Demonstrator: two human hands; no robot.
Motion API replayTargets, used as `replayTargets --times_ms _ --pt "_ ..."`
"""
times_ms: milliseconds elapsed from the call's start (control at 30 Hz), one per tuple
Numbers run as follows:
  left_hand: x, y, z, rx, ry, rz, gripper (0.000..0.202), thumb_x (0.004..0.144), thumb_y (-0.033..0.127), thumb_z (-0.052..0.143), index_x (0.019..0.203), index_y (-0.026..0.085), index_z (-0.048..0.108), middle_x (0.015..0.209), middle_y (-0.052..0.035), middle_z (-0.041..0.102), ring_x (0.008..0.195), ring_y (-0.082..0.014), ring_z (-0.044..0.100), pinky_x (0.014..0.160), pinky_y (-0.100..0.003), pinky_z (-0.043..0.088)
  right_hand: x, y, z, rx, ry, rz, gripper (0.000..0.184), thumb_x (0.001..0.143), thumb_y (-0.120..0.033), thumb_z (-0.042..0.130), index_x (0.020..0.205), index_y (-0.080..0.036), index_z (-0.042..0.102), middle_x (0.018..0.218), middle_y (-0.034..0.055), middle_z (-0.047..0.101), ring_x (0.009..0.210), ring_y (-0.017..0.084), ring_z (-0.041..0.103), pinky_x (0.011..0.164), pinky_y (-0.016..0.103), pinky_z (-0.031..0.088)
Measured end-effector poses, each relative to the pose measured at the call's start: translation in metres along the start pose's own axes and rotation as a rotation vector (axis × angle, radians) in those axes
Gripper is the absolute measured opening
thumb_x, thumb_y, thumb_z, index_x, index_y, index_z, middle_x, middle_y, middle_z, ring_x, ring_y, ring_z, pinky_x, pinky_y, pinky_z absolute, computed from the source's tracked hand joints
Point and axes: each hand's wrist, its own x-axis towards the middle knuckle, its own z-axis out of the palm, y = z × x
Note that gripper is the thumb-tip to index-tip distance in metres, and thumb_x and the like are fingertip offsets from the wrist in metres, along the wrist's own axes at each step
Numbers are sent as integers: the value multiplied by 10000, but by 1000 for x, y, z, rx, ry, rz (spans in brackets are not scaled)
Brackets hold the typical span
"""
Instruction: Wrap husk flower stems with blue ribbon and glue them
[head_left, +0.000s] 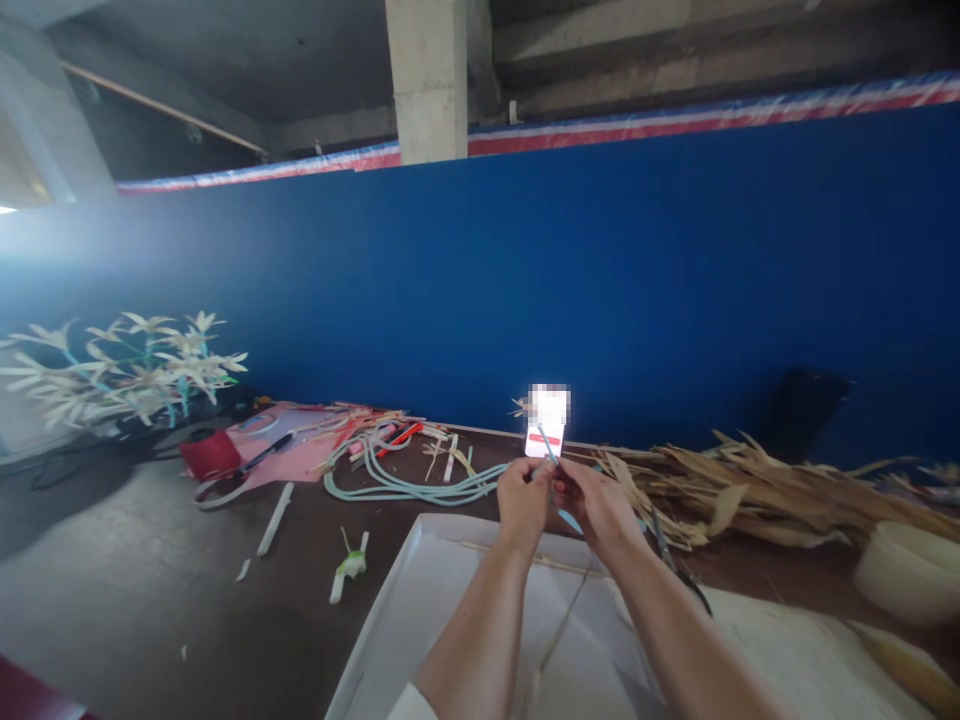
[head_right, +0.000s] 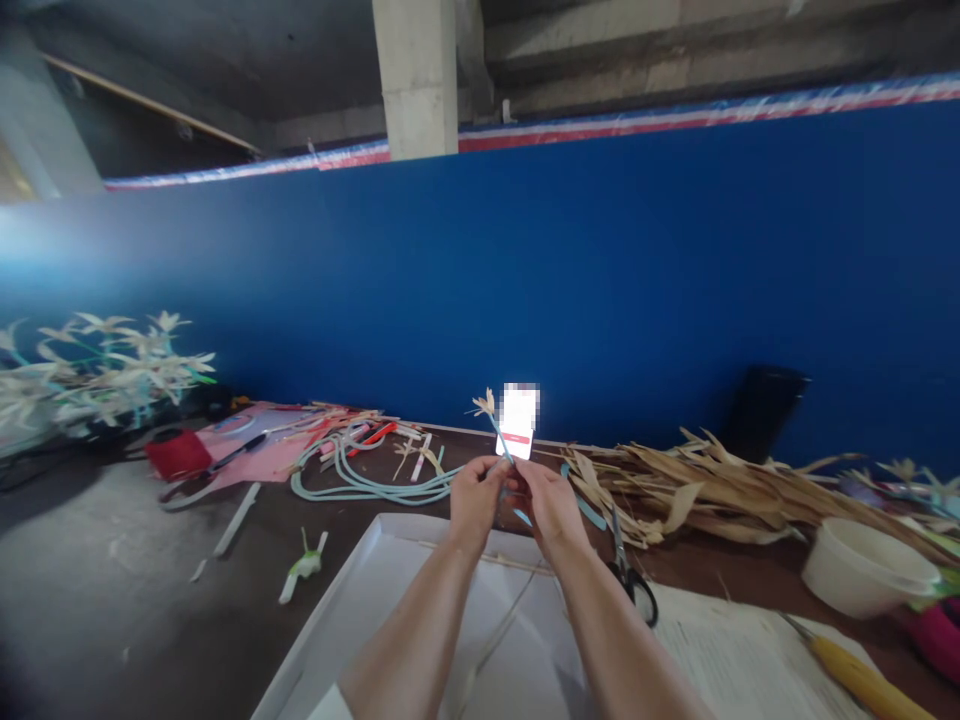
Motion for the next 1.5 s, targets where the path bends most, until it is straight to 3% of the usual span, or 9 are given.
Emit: replayTargets --times_ms 333,667,933,1267,1500 --pt "-5 11 -3 155 44 129 165 725 270 553 759 154 665 744 -37 625 736 -151 560 719 -271 414 7 9 -4 -29 31 -23 229 581 -263 729 781 -167 675 560 -17 613 532 103 546 541 214 486" --pt "-6 7 -5 248 59 280 144 751 247 543 786 178 665 746 -19 576 720 -132 529 678 -249 399 6 10 -7 -131 44 6 147 635 -330 686 699 -203 650 568 -5 595 501 111 533 477 221 455" --pt "-8 9 -5 324 70 301 143 761 230 537 812 191 665 740 -17 555 693 -123 507 657 -239 386 7 14 -8 -136 26 -126 195 628 -343 686 695 -166 638 529 -24 539 472 88 462 460 209 386" --pt "-13 12 1 269 69 306 178 788 267 516 836 179 662 783 -43 585 750 -141 537 707 -253 407 0 14 -9 -395 175 -364 294 648 -428 647 789 -171 652 639 18 618 567 142 529 543 257 432" --pt "-12 15 -1 245 72 315 157 778 252 524 799 180 661 749 -30 586 721 -132 538 693 -245 411 -5 12 -4 -378 159 -353 311 650 -436 649 797 -162 654 639 26 624 561 145 543 537 259 463"
